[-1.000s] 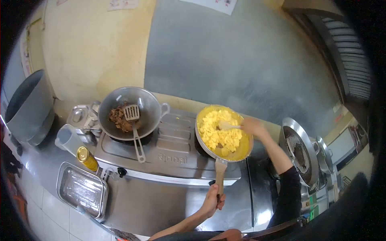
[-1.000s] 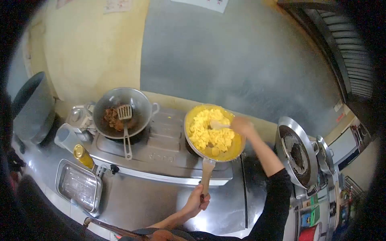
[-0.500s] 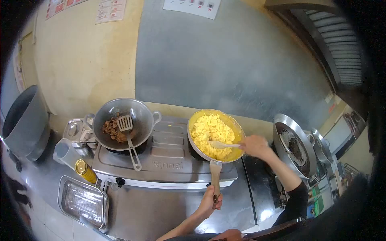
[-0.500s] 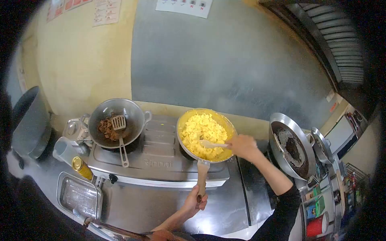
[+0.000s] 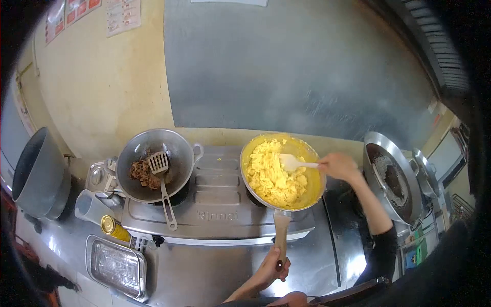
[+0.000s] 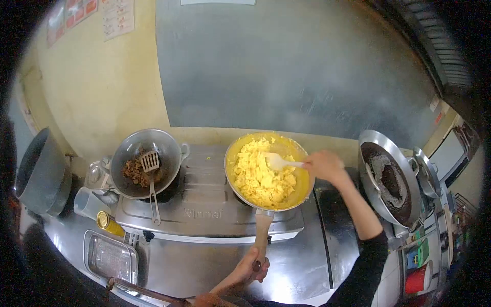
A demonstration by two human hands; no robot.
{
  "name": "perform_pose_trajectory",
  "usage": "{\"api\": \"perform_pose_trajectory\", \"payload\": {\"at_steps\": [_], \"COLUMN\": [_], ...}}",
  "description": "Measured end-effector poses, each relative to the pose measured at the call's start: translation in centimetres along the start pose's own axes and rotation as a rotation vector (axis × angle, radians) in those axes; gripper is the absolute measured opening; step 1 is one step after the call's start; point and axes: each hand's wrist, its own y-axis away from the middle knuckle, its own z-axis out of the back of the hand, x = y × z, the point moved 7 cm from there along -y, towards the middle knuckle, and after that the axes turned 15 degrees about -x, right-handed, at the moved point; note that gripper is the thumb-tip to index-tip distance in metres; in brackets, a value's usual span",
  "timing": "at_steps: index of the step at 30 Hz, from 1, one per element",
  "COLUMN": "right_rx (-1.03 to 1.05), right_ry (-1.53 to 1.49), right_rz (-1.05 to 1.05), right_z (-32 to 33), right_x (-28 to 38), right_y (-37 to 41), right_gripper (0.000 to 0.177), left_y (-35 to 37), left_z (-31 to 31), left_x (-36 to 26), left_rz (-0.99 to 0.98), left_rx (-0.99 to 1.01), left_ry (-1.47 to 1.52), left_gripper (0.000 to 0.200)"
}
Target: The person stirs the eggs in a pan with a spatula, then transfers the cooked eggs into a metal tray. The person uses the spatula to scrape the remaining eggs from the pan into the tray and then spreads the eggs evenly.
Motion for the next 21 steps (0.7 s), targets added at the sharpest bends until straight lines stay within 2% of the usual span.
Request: {"api": "perform_pose_trajectory", "payload": {"at_steps": [2, 5, 6, 7, 9, 11, 12, 14, 15, 17, 18, 20, 21], "right_rx": [0.002, -0.037, -0.132, -0.231, -0.149, -0.092, -0.111, -0.142, -0.153, -0.045, -0.050, -0.180, -0.176], "right_ry": [0.080, 0.176, 0.139, 0.098, -0.029, -0.152, -0.172, -0.113, -0.126, 0.204, 0.208, 0.346, 0.355], "right_rz": [-0.061, -0.155, -0.060, 0.035, 0.134, 0.328, 0.325, 0.818, 0.816, 0.791, 0.790, 0.575, 0.579], "right_z": [0.7, -2.9, -4.5, -5.6, -6.1, -6.1, -5.7, -3.2, -1.7, 1.9, 3.4, 5.6, 5.3], "right_x": [-2.7, -6.5, -6.6, -6.3, -2.9, 1.1, 2.3, 7.5, 8.1, 8.2, 8.0, 5.7, 5.3], "right_y": [0.0, -3.3, -5.6, -7.9, -12.3, -14.9, -15.2, -12.0, -10.2, -4.7, -2.2, 1.4, 3.0], "right_gripper": [0.027, 0.027, 0.027, 0.027, 0.025, 0.021, 0.021, 0.018, 0.018, 0.016, 0.016, 0.016, 0.016], "left_y": [0.4, 0.2, 0.1, 1.1, 0.6, 0.6, 0.8, 1.2, 1.3, 1.4, 1.5, 1.4, 0.7], "left_z": [-0.3, 0.2, 0.1, -0.2, 0.3, 0.5, 0.3, -0.1, -0.1, -0.4, -0.7, -0.2, 1.5], "left_x": [-0.3, 0.2, 0.0, -0.9, -1.1, -1.5, -1.7, -1.6, -1.5, -1.4, -1.7, -1.4, -2.9], "left_rz": [-0.001, 0.020, 0.027, 0.047, 0.045, 0.050, 0.097, 0.142, 0.174, 0.196, 0.163, 0.130, -0.220], "left_rx": [-0.013, 0.020, 0.056, 0.005, -0.005, -0.022, -0.013, -0.016, 0.016, 0.053, 0.046, 0.044, -0.136], "left_ry": [-0.009, 0.009, 0.032, -0.008, -0.061, -0.123, -0.112, -0.110, -0.072, -0.035, -0.060, -0.078, -0.406], "left_gripper": [0.040, 0.046, 0.048, 0.051, 0.050, 0.049, 0.047, 0.045, 0.043, 0.041, 0.045, 0.050, 0.046]}}
